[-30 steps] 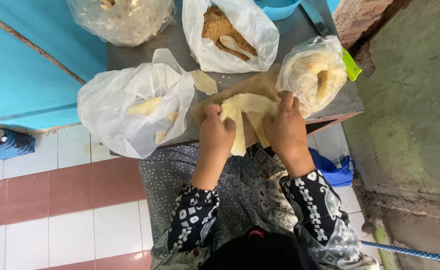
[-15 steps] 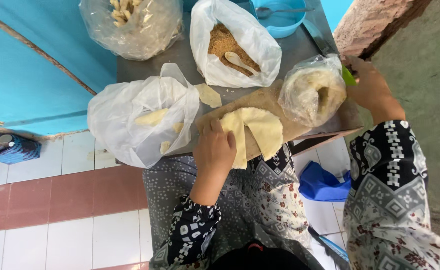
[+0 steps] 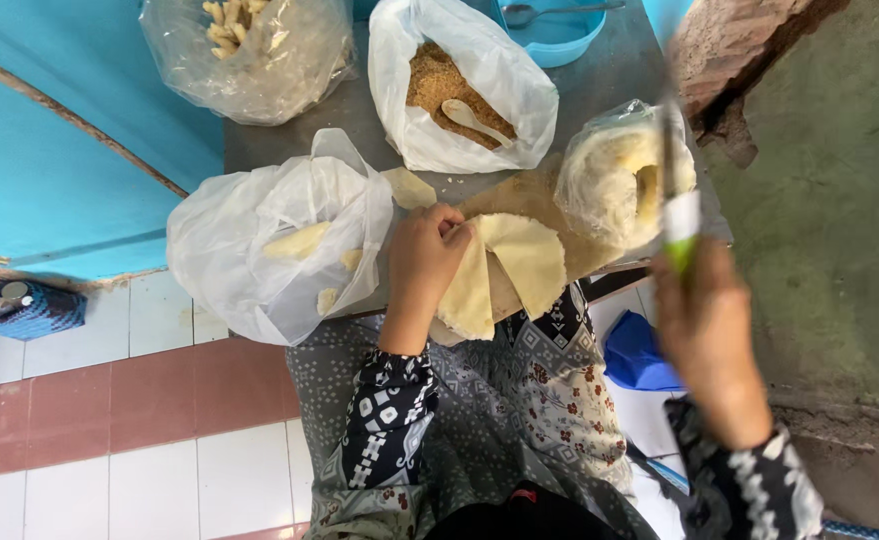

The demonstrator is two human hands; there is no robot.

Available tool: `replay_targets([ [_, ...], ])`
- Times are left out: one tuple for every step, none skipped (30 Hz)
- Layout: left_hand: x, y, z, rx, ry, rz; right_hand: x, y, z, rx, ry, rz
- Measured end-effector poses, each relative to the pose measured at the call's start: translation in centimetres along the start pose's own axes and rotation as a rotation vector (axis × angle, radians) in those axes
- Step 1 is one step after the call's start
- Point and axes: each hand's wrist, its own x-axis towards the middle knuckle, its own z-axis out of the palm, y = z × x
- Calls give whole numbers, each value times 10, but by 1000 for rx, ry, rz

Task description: The person sits at a small table and folds thin dough sheets over a filling, pressing the edges closed by hand. They cut a round dough sheet into pieces with a knife, then fill and fold the pieces one at a time, dipping some into a bag of brown powder, setting finished pieces on a plastic bag.

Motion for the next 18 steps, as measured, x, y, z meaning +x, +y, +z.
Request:
replay_targets([
  [0, 0, 0, 1, 0, 1, -28, -20, 6, -19, -73, -140],
  [-1, 0, 1, 1, -1, 0, -45, -39, 20, 23, -213, -28],
  [-1, 0, 1, 15, 14, 15, -55, -53, 29, 66, -352, 79],
  [-2, 0, 2, 29, 31, 31, -61, -65, 36, 51, -348, 18],
  [-2, 0, 3, 45, 50, 45, -66, -76, 41, 38, -348, -45],
  [-2, 1, 4, 57, 56, 49, -68, -85, 44, 25, -349, -110],
  [-2, 1, 5, 68, 63, 55, -68, -91, 48, -25, -397, -63],
  [-1, 2, 6, 77, 73, 62, -67, -95, 50, -78, -443, -17],
  [0, 2, 7, 85, 78, 54, -65, -97, 51, -132, -490, 29],
  [0, 2, 7, 95, 79, 42, -64, -97, 52, -145, -496, 25],
  [0, 3, 8, 105, 80, 30, -64, -97, 53, -157, -504, 22],
  [0, 3, 9, 106, 86, 24, -65, -95, 54, -169, -510, 17],
  [1, 3, 9, 108, 90, 17, -66, -93, 55, -162, -503, 13],
  [0, 3, 10, 109, 93, 11, -67, -91, 56, -155, -496, 9],
  [0, 4, 11, 120, 86, -1, -68, -89, 57, -148, -488, 6],
  [0, 4, 11, 131, 79, -14, -69, -87, 58, -161, -498, 10],
  [1, 4, 12, 144, 72, -27, -70, -86, 58, -174, -508, 14],
  [1, 4, 13, 152, 75, -23, -70, -86, 58, -186, -517, 19],
])
